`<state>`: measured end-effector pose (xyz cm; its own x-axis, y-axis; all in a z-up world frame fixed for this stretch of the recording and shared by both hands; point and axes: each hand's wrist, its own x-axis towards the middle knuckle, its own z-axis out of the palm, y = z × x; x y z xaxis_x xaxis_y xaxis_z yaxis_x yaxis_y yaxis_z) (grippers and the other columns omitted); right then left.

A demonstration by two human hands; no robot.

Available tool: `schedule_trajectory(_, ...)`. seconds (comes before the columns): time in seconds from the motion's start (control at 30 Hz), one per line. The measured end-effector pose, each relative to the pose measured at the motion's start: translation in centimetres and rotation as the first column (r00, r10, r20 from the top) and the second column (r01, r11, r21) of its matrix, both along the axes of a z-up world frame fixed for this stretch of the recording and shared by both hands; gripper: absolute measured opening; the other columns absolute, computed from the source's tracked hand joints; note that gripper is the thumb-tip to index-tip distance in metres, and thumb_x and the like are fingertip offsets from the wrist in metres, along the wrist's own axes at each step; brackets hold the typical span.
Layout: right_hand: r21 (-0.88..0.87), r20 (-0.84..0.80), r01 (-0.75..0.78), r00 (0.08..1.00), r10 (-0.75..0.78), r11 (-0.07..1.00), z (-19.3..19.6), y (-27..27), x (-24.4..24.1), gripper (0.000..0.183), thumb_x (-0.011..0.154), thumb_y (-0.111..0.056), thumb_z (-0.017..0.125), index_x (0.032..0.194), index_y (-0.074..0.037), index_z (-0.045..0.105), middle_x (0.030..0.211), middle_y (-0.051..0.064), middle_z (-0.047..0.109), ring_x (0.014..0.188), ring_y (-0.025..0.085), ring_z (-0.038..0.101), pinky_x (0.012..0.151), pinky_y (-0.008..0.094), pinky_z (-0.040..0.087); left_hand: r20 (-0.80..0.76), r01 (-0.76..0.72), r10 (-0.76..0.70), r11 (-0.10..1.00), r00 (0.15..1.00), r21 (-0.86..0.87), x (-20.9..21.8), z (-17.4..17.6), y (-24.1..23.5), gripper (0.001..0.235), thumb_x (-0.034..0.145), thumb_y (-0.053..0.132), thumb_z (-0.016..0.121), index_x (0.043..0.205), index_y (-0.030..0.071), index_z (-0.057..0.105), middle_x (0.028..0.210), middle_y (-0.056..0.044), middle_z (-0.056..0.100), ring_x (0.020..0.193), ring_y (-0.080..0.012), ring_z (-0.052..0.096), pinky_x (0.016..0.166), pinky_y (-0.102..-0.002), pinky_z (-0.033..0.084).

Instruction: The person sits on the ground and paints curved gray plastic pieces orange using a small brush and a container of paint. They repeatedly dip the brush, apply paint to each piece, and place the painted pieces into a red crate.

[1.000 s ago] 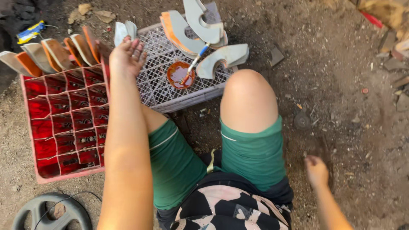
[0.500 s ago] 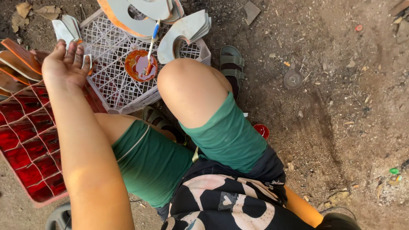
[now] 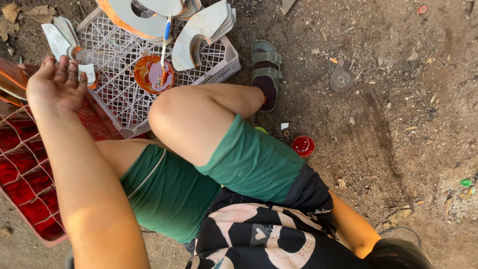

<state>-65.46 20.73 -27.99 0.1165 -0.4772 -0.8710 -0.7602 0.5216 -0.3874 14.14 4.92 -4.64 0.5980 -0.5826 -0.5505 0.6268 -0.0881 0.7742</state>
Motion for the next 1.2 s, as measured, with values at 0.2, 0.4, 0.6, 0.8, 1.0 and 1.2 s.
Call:
schedule_trajectory(0.2,-0.042,-0.009,-0.053,0.999,0.053,0.998,-2.4,-0.3,0.0,0.027,0.097,-0.023,0.063,0.113,-0.007,0.076,0.113,0.014,0.077,0.104,0.025,0.072,0.091,0.038,0.054,0.059,-0.012,0.012,1.0,0.998,0.002,-0.7,0.6,0.9,0.043,0.108,0.024,0.056,0.149,0.016,0.046,0.139,-0.01,0.061,0.126,-0.0285,0.06,0.114,-0.052,0.053)
schedule_trajectory(0.4,-0.495,0.084,-0.03,0.993,0.082,0.869,4.2,-15.6,3.9,0.026,0.097,-0.024,0.064,0.112,-0.007,0.077,0.113,0.014,0.077,0.105,0.025,0.072,0.092,0.038,0.054,0.255,0.009,-0.059,0.981,0.965,0.192,-2.5,0.3,-0.2,0.051,0.101,0.007,0.057,0.149,0.013,0.041,0.136,-0.012,0.052,0.118,-0.0361,0.065,0.1,-0.056,0.06)
schedule_trajectory(0.6,-0.861,0.315,0.162,0.914,0.256,0.483,26.3,-32.1,18.0,0.025,0.106,-0.016,0.07,0.128,-0.005,0.07,0.116,0.009,0.072,0.098,0.019,0.065,0.089,0.032,0.053,0.448,0.14,-0.193,0.979,0.873,0.15,-2.0,-5.7,-2.3,0.047,0.097,0.007,0.066,0.143,0.005,0.059,0.093,-0.005,0.062,0.069,-0.0125,0.06,0.049,-0.027,0.045)
schedule_trajectory(0.8,-0.989,-0.147,-0.078,0.682,0.717,-0.129,37.8,-37.1,36.1,0.028,0.094,-0.021,0.083,0.116,-0.006,0.076,0.109,0.014,0.071,0.107,0.036,0.065,0.09,0.045,0.052,0.569,0.174,-0.299,0.949,0.766,0.263,-4.1,-8.7,-5.8,0.043,0.093,0.014,0.069,0.135,0.006,0.063,0.09,-0.001,0.066,0.069,-0.0079,0.058,0.051,-0.024,0.045)
schedule_trajectory(1.0,-0.8,-0.522,-0.55,0.44,0.731,-0.24,33.4,-39.9,47.1,0.028,0.08,-0.027,0.082,0.106,-0.016,0.08,0.106,0.011,0.074,0.106,0.033,0.067,0.088,0.049,0.052,0.483,0.118,-0.164,0.985,0.86,0.123,-6.0,-5.0,-8.1,0.042,0.093,0.018,0.067,0.133,0.007,0.06,0.106,-0.004,0.068,0.085,-0.012,0.063,0.062,-0.027,0.05)
schedule_trajectory(1.2,-0.295,-0.673,-0.955,0.179,0.718,-0.038,30.7,-42.9,45.0,0.051,0.073,-0.045,0.088,0.118,-0.023,0.076,0.117,0.007,0.074,0.115,0.03,0.069,0.091,0.048,0.056,0.83,0.149,-0.4,0.916,0.388,0.372,-10.7,0.3,-7.1,0.04,0.093,0.023,0.069,0.13,0.006,0.065,0.125,-0.016,0.068,0.109,-0.03,0.069,0.093,-0.04,0.054)
